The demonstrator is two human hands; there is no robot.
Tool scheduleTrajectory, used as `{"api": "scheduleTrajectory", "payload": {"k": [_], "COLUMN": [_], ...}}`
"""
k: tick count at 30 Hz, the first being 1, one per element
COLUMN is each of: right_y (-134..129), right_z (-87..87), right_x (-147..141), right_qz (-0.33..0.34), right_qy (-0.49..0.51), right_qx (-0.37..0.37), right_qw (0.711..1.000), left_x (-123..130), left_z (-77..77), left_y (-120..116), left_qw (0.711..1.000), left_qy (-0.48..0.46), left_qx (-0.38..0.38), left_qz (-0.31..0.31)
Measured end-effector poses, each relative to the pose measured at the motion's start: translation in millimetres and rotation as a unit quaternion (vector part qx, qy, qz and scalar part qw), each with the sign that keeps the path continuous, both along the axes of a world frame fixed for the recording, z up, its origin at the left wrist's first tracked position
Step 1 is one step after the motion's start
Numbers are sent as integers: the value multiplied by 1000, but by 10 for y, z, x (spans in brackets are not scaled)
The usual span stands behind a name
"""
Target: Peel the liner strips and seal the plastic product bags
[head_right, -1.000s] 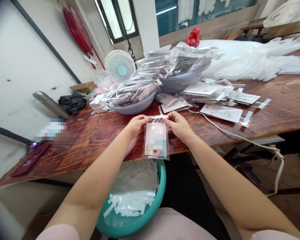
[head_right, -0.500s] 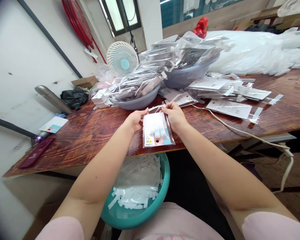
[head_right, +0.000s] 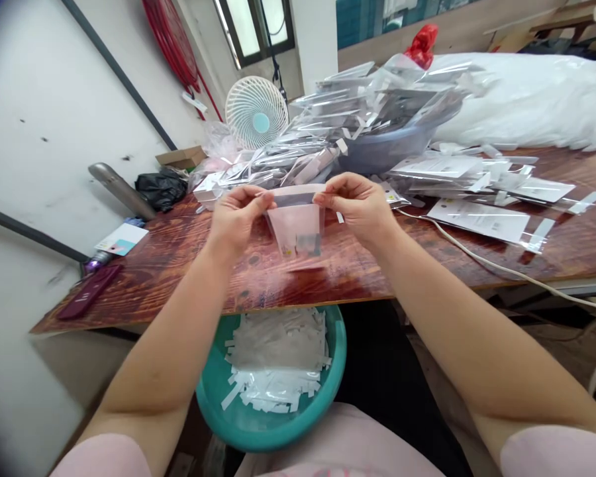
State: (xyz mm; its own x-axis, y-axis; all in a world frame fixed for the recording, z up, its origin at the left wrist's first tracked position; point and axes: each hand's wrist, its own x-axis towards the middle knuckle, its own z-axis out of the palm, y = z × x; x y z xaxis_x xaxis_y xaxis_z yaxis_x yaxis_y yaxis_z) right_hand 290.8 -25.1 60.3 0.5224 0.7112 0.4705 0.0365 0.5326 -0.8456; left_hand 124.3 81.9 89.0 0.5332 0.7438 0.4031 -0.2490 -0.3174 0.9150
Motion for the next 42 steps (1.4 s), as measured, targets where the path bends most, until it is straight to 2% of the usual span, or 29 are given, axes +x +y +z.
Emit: {"api": "scheduleTrajectory", "payload": {"k": [2,4,5,7,9,12,14,15,17,19,21,23,26,29,31,33,35,38,42], "right_y": [-270,-578,-725,-972,-1141,-1272,-1314,-1328,-1349,-1362,-1370,-1377,-1383,-1383,-1382,-1386,-1394,-1404,-1397], "right_z": [69,28,-36,-231,-467,-764,-874,-903,-925,-930,-942,-966,-1004,-1024,-1027,-1029,-1034,-1045,-1022], "right_x": [-43,-121,-168,-270,-372,-511,-585,-615,-659,-687,-702,-710,-718,-728,-731,-724,-702,-657,-630], "right_qz": [-4,33,64,109,90,7,3,21,73,107,118,121,128,127,102,53,21,37,17], "right_qy": [-86,-191,-233,-279,-296,-222,-117,-65,12,56,95,137,177,166,119,42,-43,-135,-200], "right_qx": [-1,-39,-55,-101,-136,-206,-272,-302,-342,-364,-377,-387,-391,-392,-366,-301,-230,-183,-153], "right_qw": [996,980,969,949,941,953,955,951,937,924,914,904,894,896,917,951,972,973,968], "left_x": [-282,-572,-699,-891,-986,-992,-965,-958,-967,-1008,-1067,-1120,-1155,-1138,-1116,-1098,-1088,-1087,-1099], "left_z": [47,-30,-111,-329,-565,-847,-961,-998,-1046,-1074,-1096,-1116,-1125,-1107,-1094,-1089,-1095,-1106,-1057], "left_y": [-202,-473,-616,-883,-1092,-1284,-1359,-1388,-1430,-1450,-1452,-1443,-1426,-1414,-1410,-1407,-1405,-1398,-1374], "left_qw": [991,975,970,972,972,955,937,932,937,949,956,960,967,972,971,969,963,952,957], "left_qy": [35,107,140,188,230,249,225,212,208,222,226,214,210,208,202,189,168,141,147], "left_qx": [127,195,197,140,43,-160,-269,-295,-281,-222,-185,-181,-142,-108,-121,-159,-212,-272,-251], "left_qz": [1,-18,-31,-34,-16,1,-3,-3,14,34,30,5,1,25,31,20,-2,-9,-2]}}
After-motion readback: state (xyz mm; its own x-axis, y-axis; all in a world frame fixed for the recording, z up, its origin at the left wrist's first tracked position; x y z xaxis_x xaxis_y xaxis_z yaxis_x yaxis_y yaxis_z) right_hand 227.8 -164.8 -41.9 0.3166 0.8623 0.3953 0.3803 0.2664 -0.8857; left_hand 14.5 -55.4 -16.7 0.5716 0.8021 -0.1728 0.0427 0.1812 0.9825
